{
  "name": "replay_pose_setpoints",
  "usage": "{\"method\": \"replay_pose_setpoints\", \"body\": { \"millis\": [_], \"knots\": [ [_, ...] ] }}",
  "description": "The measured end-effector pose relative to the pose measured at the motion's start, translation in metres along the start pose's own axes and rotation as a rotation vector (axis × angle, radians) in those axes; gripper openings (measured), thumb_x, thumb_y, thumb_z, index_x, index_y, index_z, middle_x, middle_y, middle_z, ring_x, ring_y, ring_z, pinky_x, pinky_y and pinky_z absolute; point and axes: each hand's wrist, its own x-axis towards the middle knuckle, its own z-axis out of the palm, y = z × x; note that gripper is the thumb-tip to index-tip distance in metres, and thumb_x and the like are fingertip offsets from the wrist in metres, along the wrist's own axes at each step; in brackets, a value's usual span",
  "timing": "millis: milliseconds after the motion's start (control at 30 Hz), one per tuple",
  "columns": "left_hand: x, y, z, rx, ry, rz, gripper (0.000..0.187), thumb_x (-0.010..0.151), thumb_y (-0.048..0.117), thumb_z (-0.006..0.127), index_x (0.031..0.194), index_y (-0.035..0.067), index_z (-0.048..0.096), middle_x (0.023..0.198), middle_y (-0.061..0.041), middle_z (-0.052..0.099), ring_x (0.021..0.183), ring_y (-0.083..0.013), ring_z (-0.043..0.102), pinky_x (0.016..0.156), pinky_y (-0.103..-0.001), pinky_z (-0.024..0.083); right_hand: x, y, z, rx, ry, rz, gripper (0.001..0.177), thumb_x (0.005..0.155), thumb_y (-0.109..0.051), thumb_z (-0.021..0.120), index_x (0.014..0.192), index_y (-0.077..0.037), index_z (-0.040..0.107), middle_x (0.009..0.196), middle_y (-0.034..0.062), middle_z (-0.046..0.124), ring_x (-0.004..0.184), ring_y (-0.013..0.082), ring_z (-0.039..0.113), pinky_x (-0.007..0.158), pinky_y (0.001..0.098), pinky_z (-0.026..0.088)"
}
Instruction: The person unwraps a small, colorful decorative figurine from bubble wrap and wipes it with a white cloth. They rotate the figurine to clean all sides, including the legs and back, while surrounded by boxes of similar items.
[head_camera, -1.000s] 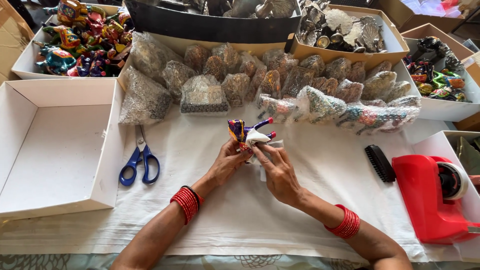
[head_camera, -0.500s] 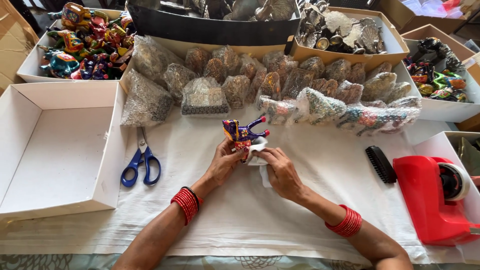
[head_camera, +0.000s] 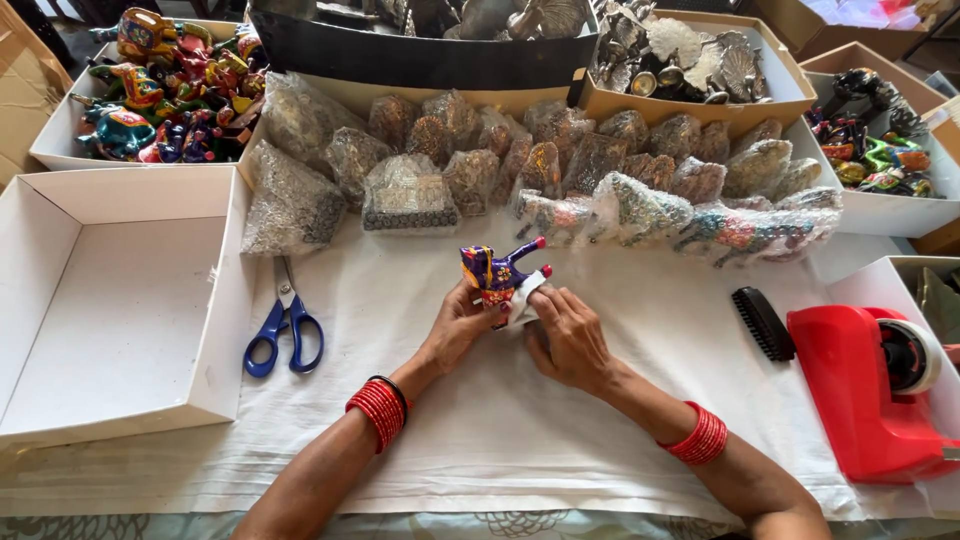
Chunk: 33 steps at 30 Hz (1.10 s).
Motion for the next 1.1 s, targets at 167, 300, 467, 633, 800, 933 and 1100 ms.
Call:
{"method": "replay_pose_setpoints", "body": {
  "millis": [167,300,467,633,800,933,1100],
  "knots": [
    [0.000,-0.009,-0.007,0.079,-0.005,0.032,0.044,0.095,0.010,0.072,0.136,0.006,0.055,0.121,-0.006,0.067,0.111,-0.0155,0.065,0.099,-0.037,0.057,0.010,0.001,-0.011,-0.005,-0.134,-0.001,0.053,0.078,-0.019,0.074,0.123,0.004,0.058,0.109,0.0185,0.064,0.092,0.0342,0.063,0.077,0.0482,0.052],
    [-0.001,-0.005,-0.001,0.105,-0.003,0.036,0.044,0.092,0.011,0.073,0.132,0.007,0.056,0.121,-0.004,0.067,0.110,-0.0147,0.068,0.099,-0.036,0.060,0.008,0.011,-0.009,-0.148,-0.241,0.030,0.040,0.079,-0.014,0.075,0.117,-0.003,0.067,0.109,0.0140,0.069,0.085,0.0295,0.063,0.070,0.0449,0.052],
    [-0.002,-0.010,-0.001,0.214,-0.032,0.046,0.042,0.093,0.010,0.075,0.132,0.006,0.058,0.120,-0.006,0.069,0.111,-0.0157,0.068,0.100,-0.036,0.060,-0.005,0.009,0.001,-0.118,-0.295,0.164,0.040,0.080,-0.013,0.074,0.115,0.003,0.067,0.105,0.0140,0.069,0.086,0.0284,0.063,0.073,0.0439,0.054],
    [-0.003,-0.005,0.000,0.225,-0.048,0.012,0.043,0.092,0.011,0.073,0.132,0.010,0.058,0.124,-0.003,0.069,0.112,-0.0149,0.069,0.101,-0.034,0.060,-0.015,0.014,0.014,0.392,-0.175,0.517,0.042,0.084,-0.011,0.069,0.124,0.003,0.066,0.122,0.0159,0.068,0.099,0.0240,0.071,0.088,0.0365,0.064],
    [0.001,-0.009,-0.003,0.199,-0.033,0.064,0.045,0.093,0.008,0.075,0.134,0.009,0.057,0.122,-0.004,0.070,0.114,-0.0135,0.066,0.103,-0.033,0.056,-0.006,-0.006,0.001,0.469,-0.069,0.502,0.045,0.084,-0.005,0.068,0.126,0.008,0.063,0.120,0.0186,0.070,0.107,0.0276,0.070,0.093,0.0432,0.056],
    [-0.002,-0.003,0.000,0.238,-0.002,0.053,0.045,0.092,0.007,0.076,0.133,0.008,0.057,0.121,-0.004,0.071,0.113,-0.0138,0.068,0.102,-0.033,0.058,0.007,-0.001,-0.011,0.072,-0.239,0.250,0.039,0.078,-0.009,0.072,0.116,0.001,0.070,0.110,0.0134,0.073,0.094,0.0296,0.067,0.080,0.0436,0.057],
    [-0.002,-0.003,0.007,0.235,-0.060,0.053,0.054,0.090,0.006,0.075,0.139,0.011,0.053,0.120,0.000,0.070,0.111,-0.0111,0.067,0.098,-0.030,0.059,0.001,0.004,-0.006,-0.208,-0.252,0.132,0.027,0.087,-0.010,0.069,0.112,-0.001,0.072,0.110,0.0147,0.072,0.085,0.0288,0.064,0.067,0.0448,0.054]
  ]
}}
